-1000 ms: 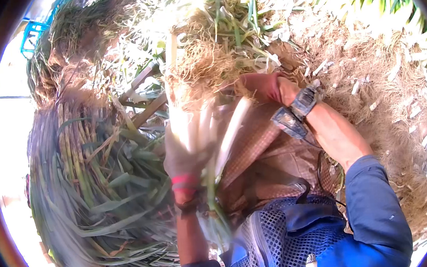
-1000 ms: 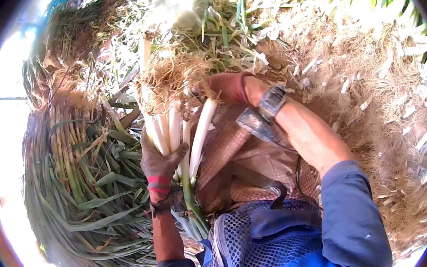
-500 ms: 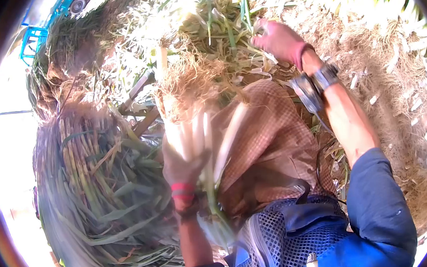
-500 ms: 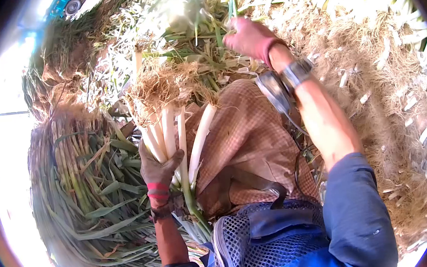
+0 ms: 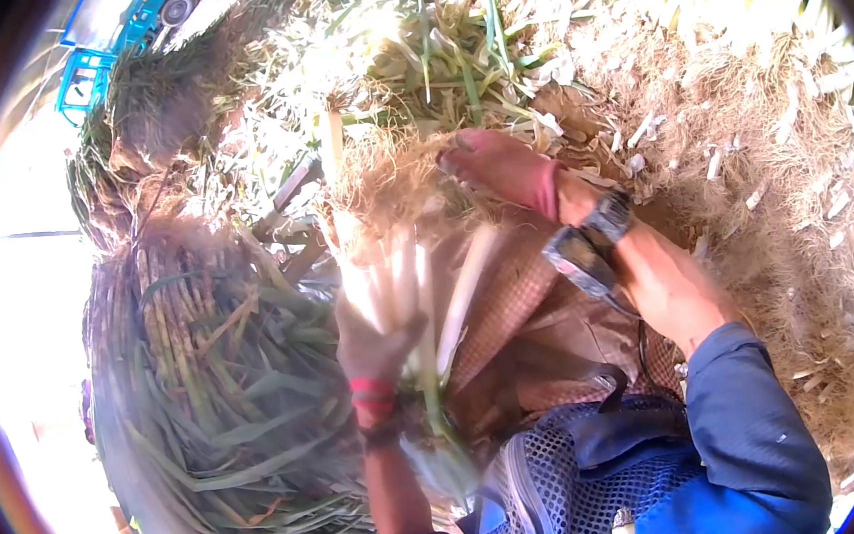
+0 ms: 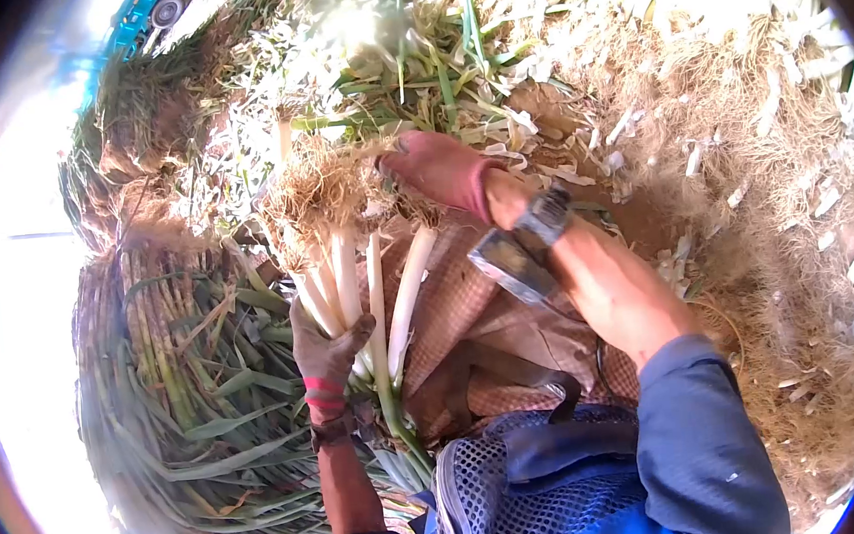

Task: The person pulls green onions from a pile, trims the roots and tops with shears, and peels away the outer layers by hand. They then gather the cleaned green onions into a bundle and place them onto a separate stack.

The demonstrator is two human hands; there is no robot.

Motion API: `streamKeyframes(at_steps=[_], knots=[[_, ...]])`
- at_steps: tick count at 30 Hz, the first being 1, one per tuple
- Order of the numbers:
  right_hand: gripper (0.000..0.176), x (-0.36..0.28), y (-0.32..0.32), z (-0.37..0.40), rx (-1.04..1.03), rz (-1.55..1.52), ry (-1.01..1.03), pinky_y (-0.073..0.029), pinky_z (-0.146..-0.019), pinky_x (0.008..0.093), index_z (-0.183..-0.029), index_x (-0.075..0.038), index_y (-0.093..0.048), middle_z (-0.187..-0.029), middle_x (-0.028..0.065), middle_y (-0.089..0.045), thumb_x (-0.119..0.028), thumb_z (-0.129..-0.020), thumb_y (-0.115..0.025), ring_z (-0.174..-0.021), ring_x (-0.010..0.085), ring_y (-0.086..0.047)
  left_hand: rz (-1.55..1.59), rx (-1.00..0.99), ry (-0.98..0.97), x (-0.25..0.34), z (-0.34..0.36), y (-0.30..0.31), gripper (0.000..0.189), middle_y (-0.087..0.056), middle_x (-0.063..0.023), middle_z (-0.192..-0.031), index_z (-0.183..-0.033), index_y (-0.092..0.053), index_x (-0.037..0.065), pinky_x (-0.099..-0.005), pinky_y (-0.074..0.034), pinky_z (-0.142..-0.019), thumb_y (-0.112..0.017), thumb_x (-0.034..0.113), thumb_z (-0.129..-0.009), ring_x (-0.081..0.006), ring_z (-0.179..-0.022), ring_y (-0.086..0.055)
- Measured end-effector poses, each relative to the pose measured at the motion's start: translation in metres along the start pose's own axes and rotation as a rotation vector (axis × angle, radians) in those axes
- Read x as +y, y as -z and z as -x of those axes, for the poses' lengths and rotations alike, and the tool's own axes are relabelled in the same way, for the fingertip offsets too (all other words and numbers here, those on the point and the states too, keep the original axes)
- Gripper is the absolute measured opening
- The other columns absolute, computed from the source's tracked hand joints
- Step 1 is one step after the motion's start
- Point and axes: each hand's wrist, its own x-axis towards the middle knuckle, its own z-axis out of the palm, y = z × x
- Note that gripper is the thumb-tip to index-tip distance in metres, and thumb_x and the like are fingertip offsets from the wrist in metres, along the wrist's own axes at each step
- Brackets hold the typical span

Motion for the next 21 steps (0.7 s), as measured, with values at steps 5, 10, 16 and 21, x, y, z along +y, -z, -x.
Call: streamKeyframes(at_steps=[5, 10, 16, 21], knots=[[0.014, 0.043, -0.036, -0.035, 0.085, 0.325, 0.763, -0.055, -0.080, 0.0446, -0.105, -0.007, -0.070, -0.094, 0.0165, -0.070, -0.014, -0.095, -0.063, -0.088, 0.0318, -0.068, 0.024, -0.009, -0.017, 0.001, 0.003, 0.002, 0.100, -0.068, -0.0143, -0.129, -0.149, -0.045, 0.000, -0.0374, -0.057, -0.098, -0.098, 0.027, -0.070, -0.0245, -0.112, -0.069], [0.028, -0.028, 0.000, 0.001, 0.018, 0.065, -0.080, -0.058, -0.078, 0.0391, -0.113, -0.002, -0.070, -0.112, 0.0219, -0.070, -0.025, -0.096, -0.073, -0.097, 0.0261, -0.070, 0.043, -0.010, -0.026, 0.000, 0.003, 0.002, 0.095, -0.068, -0.0123, -0.127, -0.148, -0.046, -0.001, -0.0351, -0.057, -0.096, -0.098, 0.020, -0.071, -0.0214, -0.110, -0.069], [0.038, -0.049, -0.011, 0.040, -0.189, 0.452, 0.148, -0.060, -0.088, 0.0421, -0.122, -0.005, -0.073, -0.119, 0.0243, -0.073, -0.027, -0.092, -0.067, -0.107, 0.0324, -0.073, 0.101, -0.025, -0.057, -0.002, 0.000, -0.003, 0.089, -0.068, -0.0100, -0.125, -0.145, -0.047, -0.002, -0.0324, -0.058, -0.095, -0.098, 0.012, -0.074, -0.0176, -0.107, -0.069], [0.032, -0.017, 0.036, -0.037, 0.280, 0.530, 0.114, -0.059, -0.068, 0.0392, -0.098, -0.008, -0.073, -0.081, 0.0093, -0.070, -0.022, -0.109, -0.047, -0.069, 0.0191, -0.066, -0.007, 0.015, -0.073, 0.008, 0.008, 0.001, 0.091, -0.069, -0.0100, -0.127, -0.146, -0.047, -0.002, -0.0322, -0.058, -0.094, -0.098, 0.017, -0.074, -0.0182, -0.105, -0.070]])
